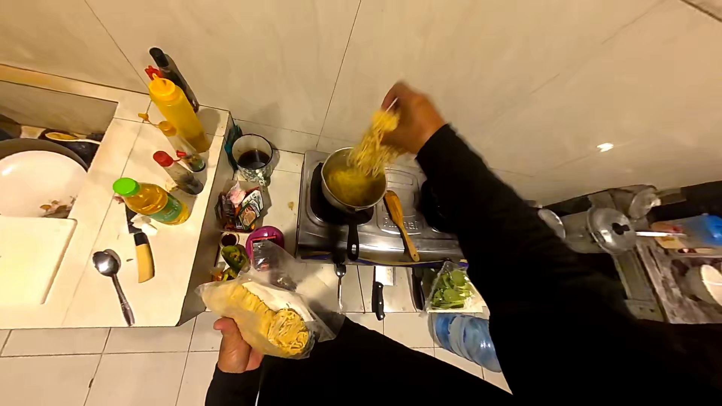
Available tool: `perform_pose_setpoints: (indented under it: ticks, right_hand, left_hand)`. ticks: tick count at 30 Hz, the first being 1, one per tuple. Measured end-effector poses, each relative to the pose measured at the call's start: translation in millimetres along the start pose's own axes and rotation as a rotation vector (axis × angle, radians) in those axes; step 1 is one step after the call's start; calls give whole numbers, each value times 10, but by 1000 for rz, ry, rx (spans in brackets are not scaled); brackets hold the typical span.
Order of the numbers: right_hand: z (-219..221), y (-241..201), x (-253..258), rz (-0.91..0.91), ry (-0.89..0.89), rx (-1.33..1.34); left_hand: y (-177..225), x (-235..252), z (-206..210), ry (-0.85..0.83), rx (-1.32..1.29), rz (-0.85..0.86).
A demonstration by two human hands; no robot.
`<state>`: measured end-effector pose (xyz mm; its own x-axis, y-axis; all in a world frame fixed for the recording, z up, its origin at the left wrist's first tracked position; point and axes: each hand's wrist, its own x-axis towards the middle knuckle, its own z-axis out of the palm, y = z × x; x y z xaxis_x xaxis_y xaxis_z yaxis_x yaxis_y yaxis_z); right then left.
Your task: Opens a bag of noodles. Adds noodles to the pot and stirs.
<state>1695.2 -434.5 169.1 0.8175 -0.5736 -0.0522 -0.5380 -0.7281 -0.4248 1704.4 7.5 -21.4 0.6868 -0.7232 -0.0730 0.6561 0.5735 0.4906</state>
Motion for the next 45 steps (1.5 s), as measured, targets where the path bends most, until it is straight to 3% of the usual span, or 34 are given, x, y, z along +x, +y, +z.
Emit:
perform_pose_setpoints:
  ticks: [4, 6, 15, 22, 29, 32, 35, 38, 41, 43, 45]
  right_hand:
    - [1057, 520, 204, 11, -241, -96]
    - [1287, 647, 283, 15, -247, -71]
    - [1203, 786, 432, 59, -242, -38]
    - [1091, 559, 349, 141, -181, -16]
    - [1114, 633, 391, 58, -250, -125]
    - [1104, 577, 431, 16, -155, -54]
    - [1137, 664, 369, 59, -174, -27]
    - [1129, 613, 380, 82, -75, -12]
    - [1185, 690, 416, 175, -147, -138]
    - [1015, 650, 343, 164, -12, -81]
    - [722, 504, -72, 109, 203, -11]
  left_hand:
    - [-23, -18, 60, 42, 14, -8]
    - [-28, -34, 42, 11, 5, 7]
    - [-38, -82, 7, -37, -30, 23]
    - [-109, -71, 42, -47, -53, 16]
    - [-247, -313, 71, 64, -29, 26]
    - [-262, -458, 58, 165, -22, 74]
    - [-237, -611, 20, 225, -8, 67]
    - [-153, -736, -46, 250, 9, 54]
    - [-10, -805, -81, 301, 48, 13]
    - [108, -852, -153, 274, 59, 10]
    - [212, -974, -270, 240, 71, 8]
